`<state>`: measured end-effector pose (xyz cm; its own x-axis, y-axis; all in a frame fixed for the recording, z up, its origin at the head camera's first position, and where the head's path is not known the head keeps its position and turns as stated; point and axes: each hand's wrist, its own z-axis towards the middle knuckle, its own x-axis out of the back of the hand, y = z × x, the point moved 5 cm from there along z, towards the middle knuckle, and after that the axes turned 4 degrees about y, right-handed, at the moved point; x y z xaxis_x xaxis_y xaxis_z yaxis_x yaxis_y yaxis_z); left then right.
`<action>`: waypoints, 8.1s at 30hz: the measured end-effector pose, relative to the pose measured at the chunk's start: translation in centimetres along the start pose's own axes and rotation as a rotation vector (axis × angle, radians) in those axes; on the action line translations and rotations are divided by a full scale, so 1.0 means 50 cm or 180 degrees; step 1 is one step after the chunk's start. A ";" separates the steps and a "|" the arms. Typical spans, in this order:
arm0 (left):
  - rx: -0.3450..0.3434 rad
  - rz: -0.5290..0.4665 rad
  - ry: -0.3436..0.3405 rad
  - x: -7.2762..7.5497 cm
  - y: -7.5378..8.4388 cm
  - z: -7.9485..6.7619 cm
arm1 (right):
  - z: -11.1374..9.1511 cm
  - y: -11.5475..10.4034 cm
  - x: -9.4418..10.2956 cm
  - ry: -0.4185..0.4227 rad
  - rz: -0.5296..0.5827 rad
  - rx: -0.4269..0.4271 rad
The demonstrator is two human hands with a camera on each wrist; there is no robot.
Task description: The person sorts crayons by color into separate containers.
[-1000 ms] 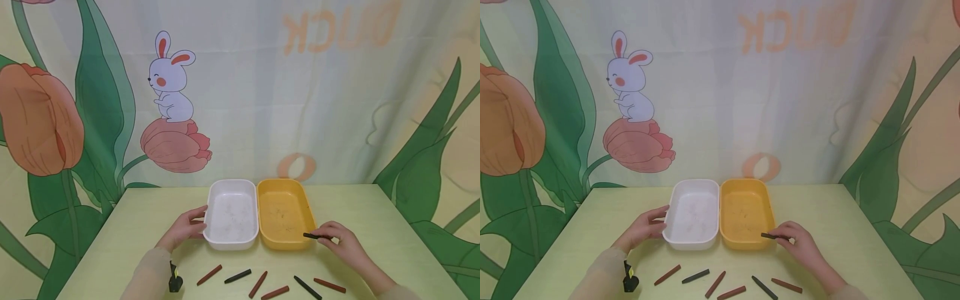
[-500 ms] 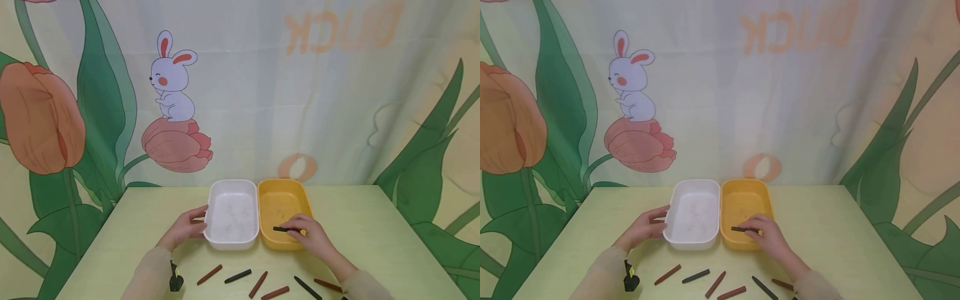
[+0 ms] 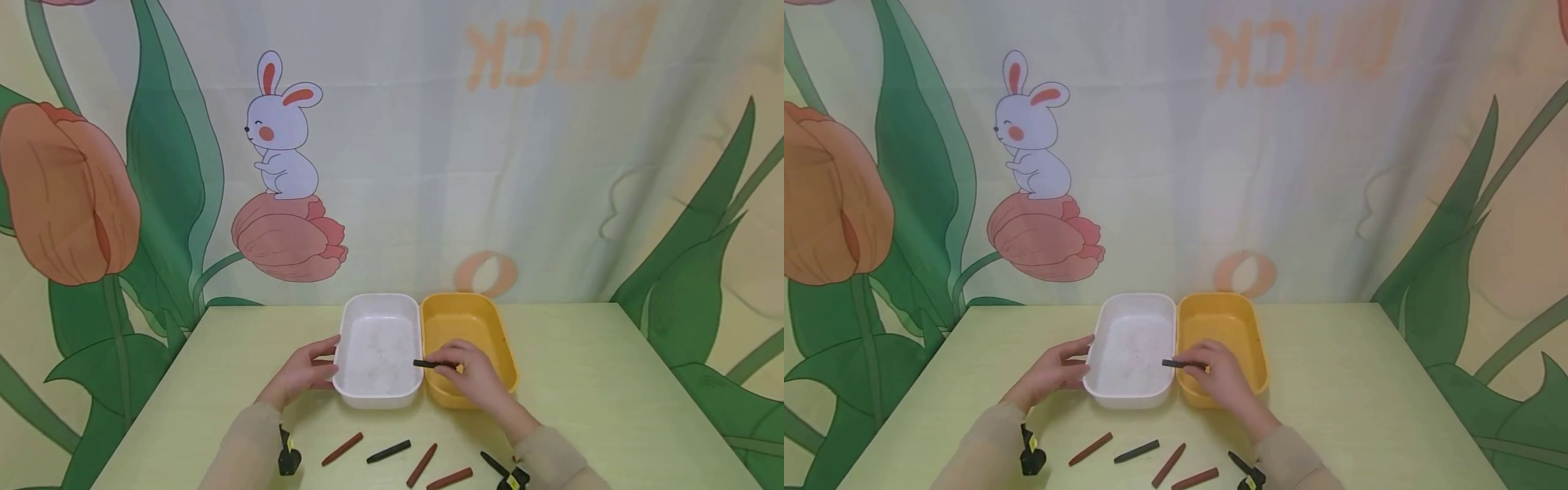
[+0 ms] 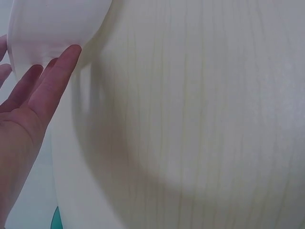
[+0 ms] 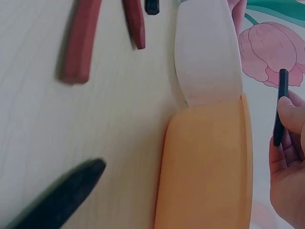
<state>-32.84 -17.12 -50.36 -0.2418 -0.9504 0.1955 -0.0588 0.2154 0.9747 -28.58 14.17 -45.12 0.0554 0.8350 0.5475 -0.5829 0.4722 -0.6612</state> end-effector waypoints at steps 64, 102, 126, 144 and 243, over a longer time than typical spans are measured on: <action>0.0025 -0.0025 0.0081 -0.003 -0.001 -0.001 | 0.160 -0.024 -0.156 -0.0343 -0.0582 -0.0265; 0.0027 -0.0088 0.0005 -0.009 -0.001 -0.001 | 0.072 -0.058 -0.087 -0.0433 0.0322 -0.0215; 0.0033 -0.0117 -0.0042 -0.010 0.001 -0.001 | -0.042 -0.065 0.029 0.0149 0.0000 0.0422; 0.0013 -0.0102 -0.0059 -0.009 -0.004 0.003 | -0.172 -0.037 0.098 0.0220 -0.0344 0.0260; -0.0002 -0.0077 -0.0059 -0.010 -0.004 0.003 | -0.256 0.024 0.077 -0.0356 -0.0319 -0.1012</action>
<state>-32.86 -16.67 -50.64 -0.2584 -0.9510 0.1699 -0.0641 0.1924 0.9792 -18.69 21.55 -50.36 0.0001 0.7521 0.6590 -0.2966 0.6294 -0.7182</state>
